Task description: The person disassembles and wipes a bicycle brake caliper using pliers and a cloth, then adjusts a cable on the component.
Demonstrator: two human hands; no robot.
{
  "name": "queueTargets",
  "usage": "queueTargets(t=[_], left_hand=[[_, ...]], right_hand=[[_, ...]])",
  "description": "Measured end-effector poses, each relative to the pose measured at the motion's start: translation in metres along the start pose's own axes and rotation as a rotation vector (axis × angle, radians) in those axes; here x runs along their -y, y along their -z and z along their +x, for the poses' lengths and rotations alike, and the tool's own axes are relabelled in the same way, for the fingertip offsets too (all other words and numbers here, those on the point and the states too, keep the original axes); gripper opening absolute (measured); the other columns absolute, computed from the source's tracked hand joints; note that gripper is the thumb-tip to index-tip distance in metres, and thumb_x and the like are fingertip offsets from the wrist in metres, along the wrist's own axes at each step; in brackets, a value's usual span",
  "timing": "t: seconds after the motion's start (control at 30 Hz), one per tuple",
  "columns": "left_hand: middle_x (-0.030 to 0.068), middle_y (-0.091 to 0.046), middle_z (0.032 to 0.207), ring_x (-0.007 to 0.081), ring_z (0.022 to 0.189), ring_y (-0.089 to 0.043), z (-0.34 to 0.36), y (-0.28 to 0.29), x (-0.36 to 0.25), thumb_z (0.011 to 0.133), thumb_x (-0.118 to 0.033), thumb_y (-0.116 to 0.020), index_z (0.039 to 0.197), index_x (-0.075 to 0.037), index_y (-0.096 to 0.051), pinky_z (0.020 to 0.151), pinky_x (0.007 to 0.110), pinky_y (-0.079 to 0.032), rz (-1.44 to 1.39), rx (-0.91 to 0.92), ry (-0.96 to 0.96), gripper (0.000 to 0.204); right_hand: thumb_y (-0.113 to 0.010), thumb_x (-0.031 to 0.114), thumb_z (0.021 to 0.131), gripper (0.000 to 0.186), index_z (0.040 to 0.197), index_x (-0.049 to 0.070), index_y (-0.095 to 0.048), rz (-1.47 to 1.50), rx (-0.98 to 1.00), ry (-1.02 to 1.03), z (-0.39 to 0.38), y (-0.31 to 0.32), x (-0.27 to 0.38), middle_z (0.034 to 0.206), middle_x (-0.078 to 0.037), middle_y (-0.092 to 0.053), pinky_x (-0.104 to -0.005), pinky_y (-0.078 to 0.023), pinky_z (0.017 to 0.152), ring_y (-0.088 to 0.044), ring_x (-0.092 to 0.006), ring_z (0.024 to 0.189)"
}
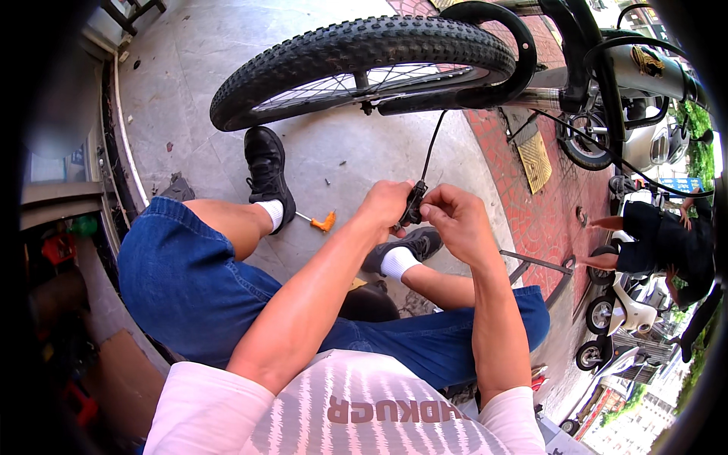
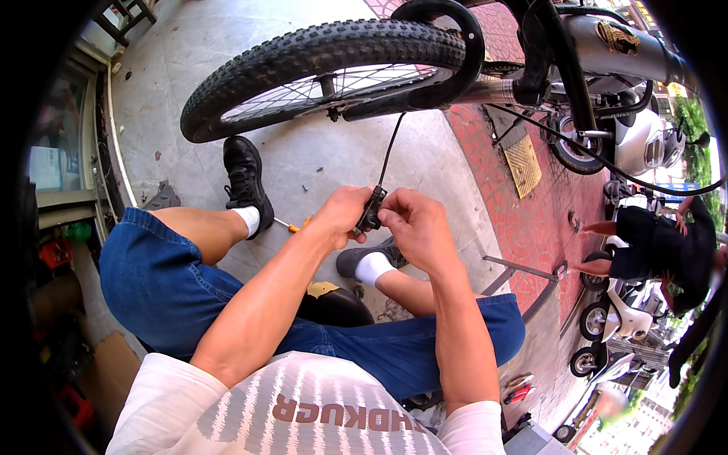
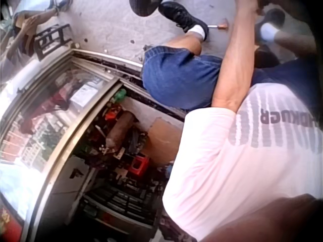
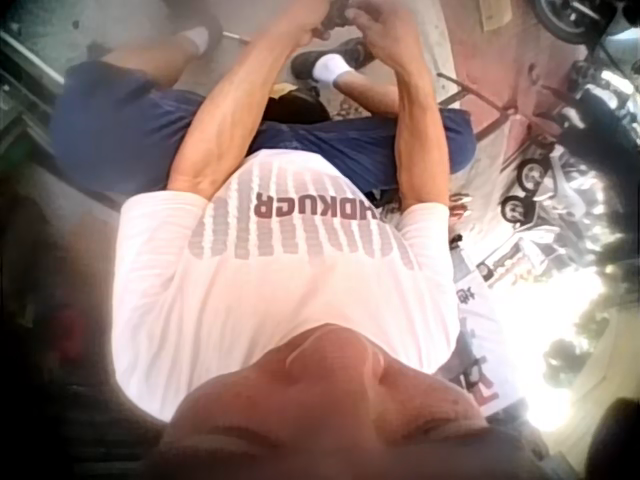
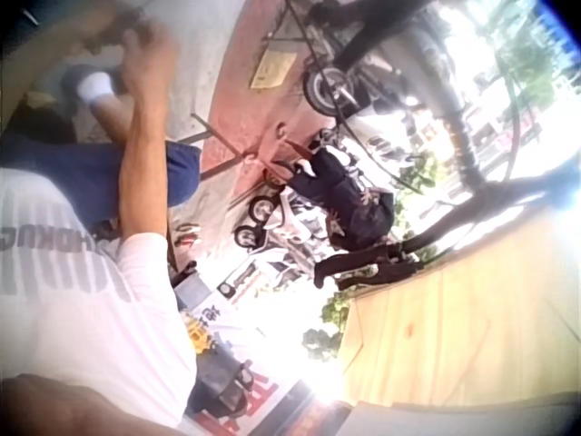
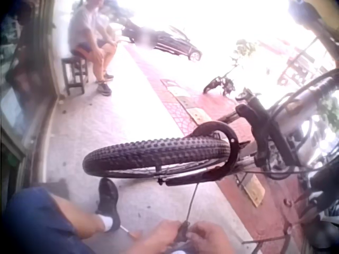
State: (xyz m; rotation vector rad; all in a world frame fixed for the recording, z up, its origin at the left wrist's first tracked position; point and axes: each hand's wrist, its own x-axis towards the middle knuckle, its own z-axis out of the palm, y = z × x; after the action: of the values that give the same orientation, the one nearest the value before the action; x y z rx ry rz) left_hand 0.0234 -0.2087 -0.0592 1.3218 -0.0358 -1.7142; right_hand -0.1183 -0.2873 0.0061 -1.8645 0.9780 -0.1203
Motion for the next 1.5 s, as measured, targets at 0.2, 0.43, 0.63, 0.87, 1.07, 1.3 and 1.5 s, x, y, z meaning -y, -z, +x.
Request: queueTargets(t=[0.2,0.43,0.63,0.87,1.07,1.3,1.5], left_hand=[[0.0026,-0.063,0.071,0.0137,0.059,-0.056,0.001,0.002,0.002,0.11,-0.037,-0.048,0.092,-0.01,-0.069,0.044,0.032,-0.043,0.046,-0.029,-0.023,0.039],[0.0024,-0.063,0.072,0.0135,0.059,-0.057,-0.001,0.0,-0.002,0.11,-0.037,-0.046,0.092,-0.009,-0.069,0.044,0.032,-0.043,0.031,-0.022,-0.003,0.04],[0.0033,-0.065,0.073,0.0135,0.06,-0.056,0.0,-0.001,0.0,0.11,-0.036,-0.046,0.092,-0.009,-0.069,0.045,0.032,-0.043,0.049,-0.032,-0.008,0.041],[0.0045,-0.066,0.075,0.0135,0.06,-0.056,-0.001,0.001,0.001,0.11,-0.036,-0.045,0.092,-0.009,-0.069,0.045,0.031,-0.043,0.056,-0.027,-0.024,0.04],[0.0059,-0.067,0.077,0.0147,0.063,-0.06,-0.001,-0.001,0.002,0.11,-0.035,-0.045,0.096,-0.009,-0.068,0.046,0.032,-0.046,0.034,-0.012,-0.023,0.038],[0.0054,-0.065,0.08,0.0186,0.066,-0.06,-0.017,-0.003,-0.003,0.104,-0.031,-0.045,0.094,-0.008,-0.064,0.052,0.04,-0.053,-0.112,-0.043,0.01,0.031],[0.0094,-0.067,0.082,0.022,0.067,-0.062,-0.041,-0.002,-0.003,0.098,-0.048,-0.042,0.098,-0.007,-0.064,0.056,0.041,-0.054,-0.385,0.09,-0.091,0.047]], right_hand=[[-0.07,-0.001,0.096,0.003,0.095,-0.002,-0.067,-0.192,0.066,-0.048,0.001,-0.001,0.018,0.086,-0.002,-0.069,-0.0257,-0.051,0.07,-0.062,-0.0069,0.079],[-0.073,0.002,0.093,0.009,0.093,-0.001,-0.065,0.283,0.056,-0.155,0.005,0.003,0.002,0.083,-0.003,-0.068,-0.0293,-0.051,0.066,-0.064,-0.0113,0.077],[-0.074,0.001,0.092,0.01,0.09,0.001,-0.064,0.228,0.133,-0.17,0.009,0.011,0.004,0.082,-0.003,-0.067,-0.027,-0.049,0.065,-0.063,-0.0092,0.077],[-0.074,0.002,0.093,0.012,0.088,0.003,-0.064,0.22,0.164,-0.21,0.012,0.009,0.005,0.081,-0.002,-0.067,-0.0257,-0.054,0.069,-0.065,-0.0093,0.076],[-0.074,0.005,0.094,0.012,0.089,0.002,-0.064,0.148,0.152,-0.247,0.013,0.011,0.011,0.081,-0.003,-0.068,-0.0262,-0.055,0.068,-0.065,-0.01,0.074],[-0.072,0.006,0.096,0.008,0.096,0.001,-0.066,0.281,0.116,-0.226,0.005,0.013,0.02,0.088,-0.005,-0.07,-0.0275,-0.056,0.07,-0.07,-0.0125,0.078],[-0.068,0.004,0.098,0.011,0.107,-0.001,-0.068,0.463,0.069,-0.145,-0.013,0.014,0.022,0.097,-0.007,-0.071,-0.0294,-0.057,0.078,-0.071,-0.0146,0.085]])
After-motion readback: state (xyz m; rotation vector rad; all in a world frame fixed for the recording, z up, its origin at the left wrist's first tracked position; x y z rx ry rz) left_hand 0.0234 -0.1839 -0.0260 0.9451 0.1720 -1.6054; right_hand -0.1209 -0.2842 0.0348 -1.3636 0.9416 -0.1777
